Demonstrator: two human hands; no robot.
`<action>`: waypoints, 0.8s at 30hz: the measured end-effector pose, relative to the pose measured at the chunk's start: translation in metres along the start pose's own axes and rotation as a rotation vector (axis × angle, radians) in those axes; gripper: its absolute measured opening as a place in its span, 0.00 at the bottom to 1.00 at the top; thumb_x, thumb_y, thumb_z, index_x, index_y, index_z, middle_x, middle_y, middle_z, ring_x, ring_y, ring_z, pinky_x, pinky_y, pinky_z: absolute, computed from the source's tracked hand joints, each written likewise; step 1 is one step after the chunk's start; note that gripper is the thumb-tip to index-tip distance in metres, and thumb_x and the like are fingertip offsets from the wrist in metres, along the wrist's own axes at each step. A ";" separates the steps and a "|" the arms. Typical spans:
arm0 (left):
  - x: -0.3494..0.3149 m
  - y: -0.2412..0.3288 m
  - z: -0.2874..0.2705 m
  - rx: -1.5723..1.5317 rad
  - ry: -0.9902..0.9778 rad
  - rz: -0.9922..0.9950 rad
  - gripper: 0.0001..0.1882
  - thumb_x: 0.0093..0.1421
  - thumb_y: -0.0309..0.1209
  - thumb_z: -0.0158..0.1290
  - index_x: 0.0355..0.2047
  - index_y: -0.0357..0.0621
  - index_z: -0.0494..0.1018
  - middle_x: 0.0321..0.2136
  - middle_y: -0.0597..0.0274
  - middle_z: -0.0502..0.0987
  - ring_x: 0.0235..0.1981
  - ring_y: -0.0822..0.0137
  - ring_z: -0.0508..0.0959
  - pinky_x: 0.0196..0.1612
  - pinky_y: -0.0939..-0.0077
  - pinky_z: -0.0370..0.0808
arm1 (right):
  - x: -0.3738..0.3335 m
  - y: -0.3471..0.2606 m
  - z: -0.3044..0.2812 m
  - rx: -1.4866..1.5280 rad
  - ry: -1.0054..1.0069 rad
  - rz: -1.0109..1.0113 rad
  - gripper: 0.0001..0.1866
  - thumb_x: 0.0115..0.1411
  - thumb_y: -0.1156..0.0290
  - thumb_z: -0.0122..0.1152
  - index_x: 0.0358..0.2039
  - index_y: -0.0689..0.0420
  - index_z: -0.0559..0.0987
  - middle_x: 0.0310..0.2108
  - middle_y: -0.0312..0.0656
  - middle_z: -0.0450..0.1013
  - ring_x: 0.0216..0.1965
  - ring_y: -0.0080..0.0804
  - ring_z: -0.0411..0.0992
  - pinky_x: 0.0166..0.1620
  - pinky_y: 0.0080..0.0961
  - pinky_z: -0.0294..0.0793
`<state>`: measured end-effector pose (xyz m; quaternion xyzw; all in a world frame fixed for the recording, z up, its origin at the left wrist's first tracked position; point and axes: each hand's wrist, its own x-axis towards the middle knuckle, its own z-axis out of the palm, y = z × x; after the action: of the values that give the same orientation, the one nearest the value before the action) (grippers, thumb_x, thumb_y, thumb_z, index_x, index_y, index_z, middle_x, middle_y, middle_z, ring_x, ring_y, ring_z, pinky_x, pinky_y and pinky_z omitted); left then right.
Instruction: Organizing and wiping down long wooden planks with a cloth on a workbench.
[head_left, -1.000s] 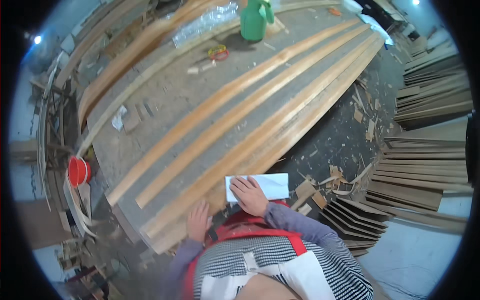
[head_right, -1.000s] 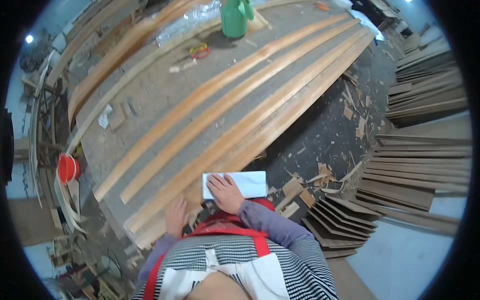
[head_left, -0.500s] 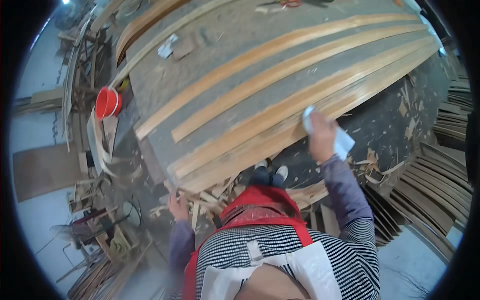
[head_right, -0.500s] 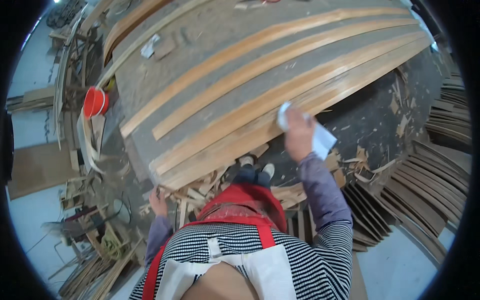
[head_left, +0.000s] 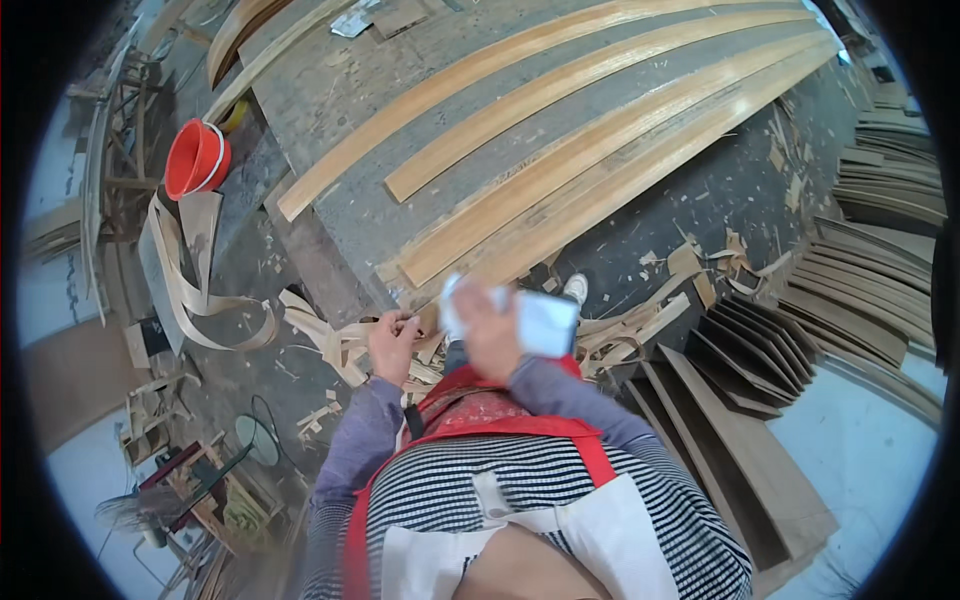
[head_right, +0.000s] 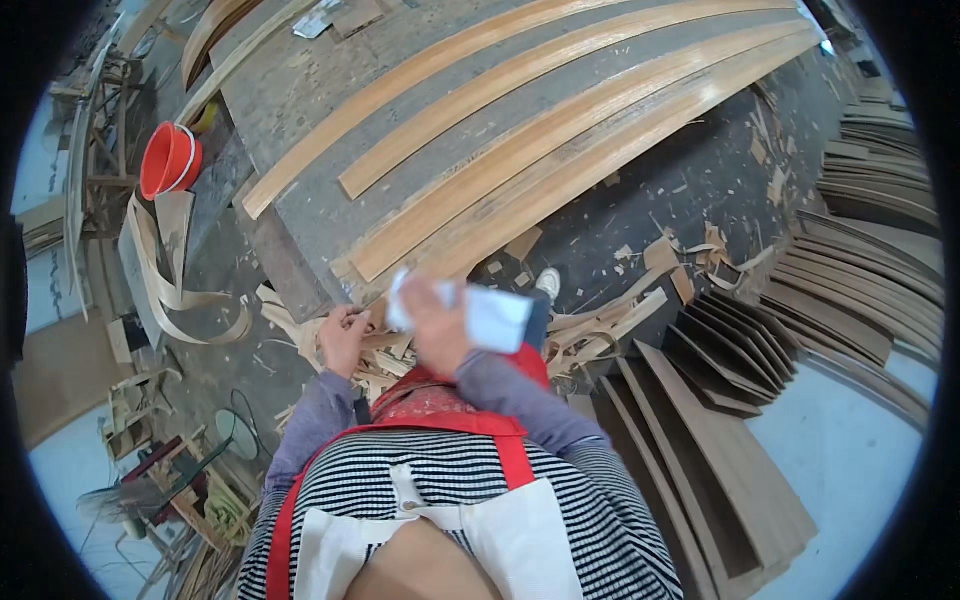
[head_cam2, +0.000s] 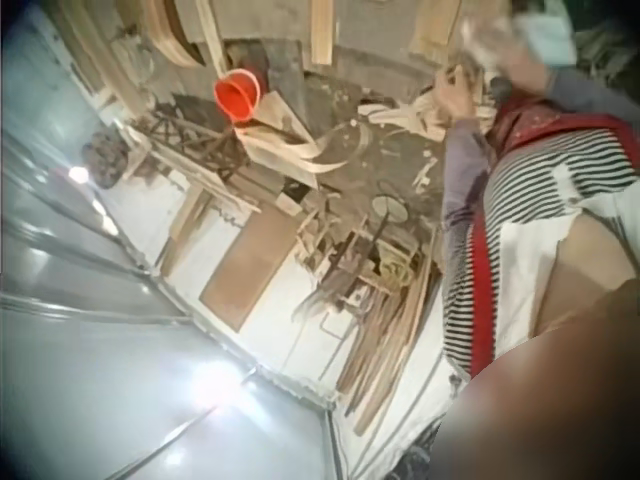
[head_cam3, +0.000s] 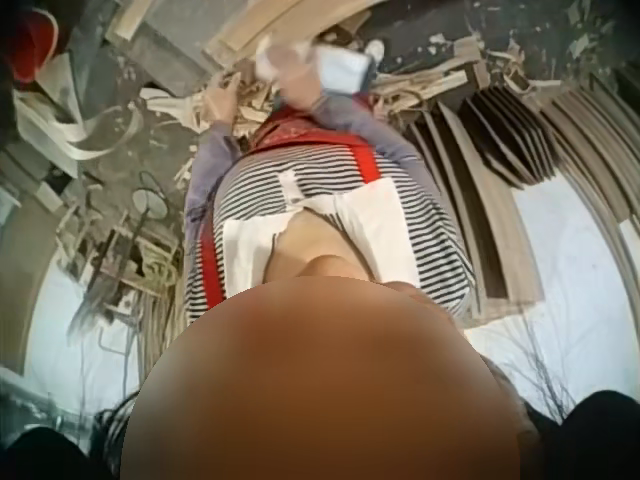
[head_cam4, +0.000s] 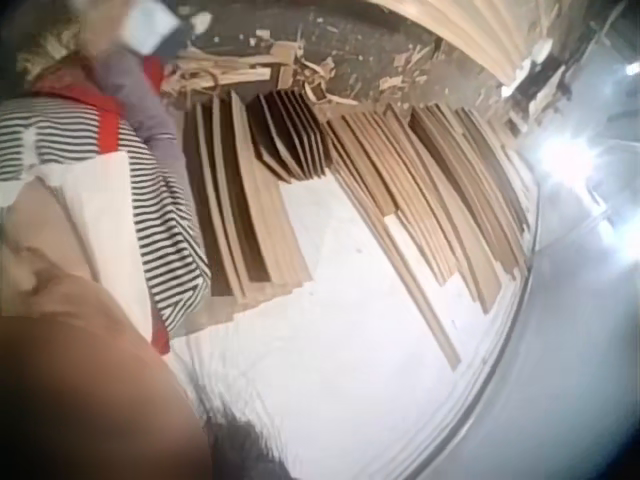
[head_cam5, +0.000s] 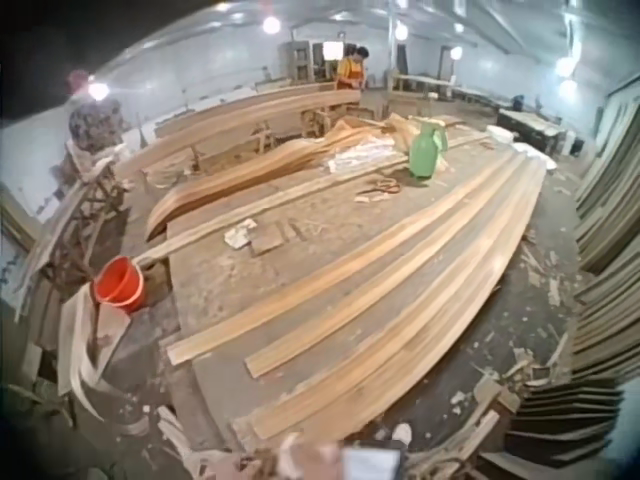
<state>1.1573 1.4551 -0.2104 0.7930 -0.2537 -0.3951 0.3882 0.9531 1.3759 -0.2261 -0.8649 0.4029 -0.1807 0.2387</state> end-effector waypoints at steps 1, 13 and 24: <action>0.009 0.000 -0.005 -0.103 -0.043 -0.046 0.14 0.61 0.29 0.64 0.46 0.36 0.77 0.33 0.60 0.81 0.34 0.71 0.80 0.38 0.75 0.78 | -0.009 -0.038 0.014 0.046 0.004 -0.075 0.31 0.55 0.72 0.56 0.62 0.58 0.73 0.66 0.50 0.66 0.72 0.42 0.59 0.67 0.75 0.45; -0.003 0.056 0.008 0.740 -0.188 0.904 0.29 0.51 0.30 0.67 0.54 0.42 0.74 0.48 0.50 0.74 0.52 0.47 0.73 0.52 0.55 0.74 | 0.030 0.042 -0.083 -0.090 0.363 0.282 0.30 0.55 0.81 0.56 0.62 0.62 0.72 0.60 0.54 0.72 0.59 0.54 0.71 0.58 0.48 0.71; 0.007 0.037 0.016 0.858 -0.166 1.018 0.31 0.50 0.29 0.65 0.56 0.41 0.73 0.53 0.54 0.73 0.55 0.50 0.72 0.55 0.56 0.72 | 0.087 0.185 -0.164 -0.368 0.305 0.456 0.27 0.65 0.70 0.57 0.66 0.48 0.70 0.69 0.37 0.64 0.69 0.40 0.60 0.64 0.56 0.58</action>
<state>1.1446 1.4228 -0.1890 0.6255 -0.7596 -0.0866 0.1558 0.8100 1.1602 -0.1841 -0.7439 0.6433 -0.1741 0.0498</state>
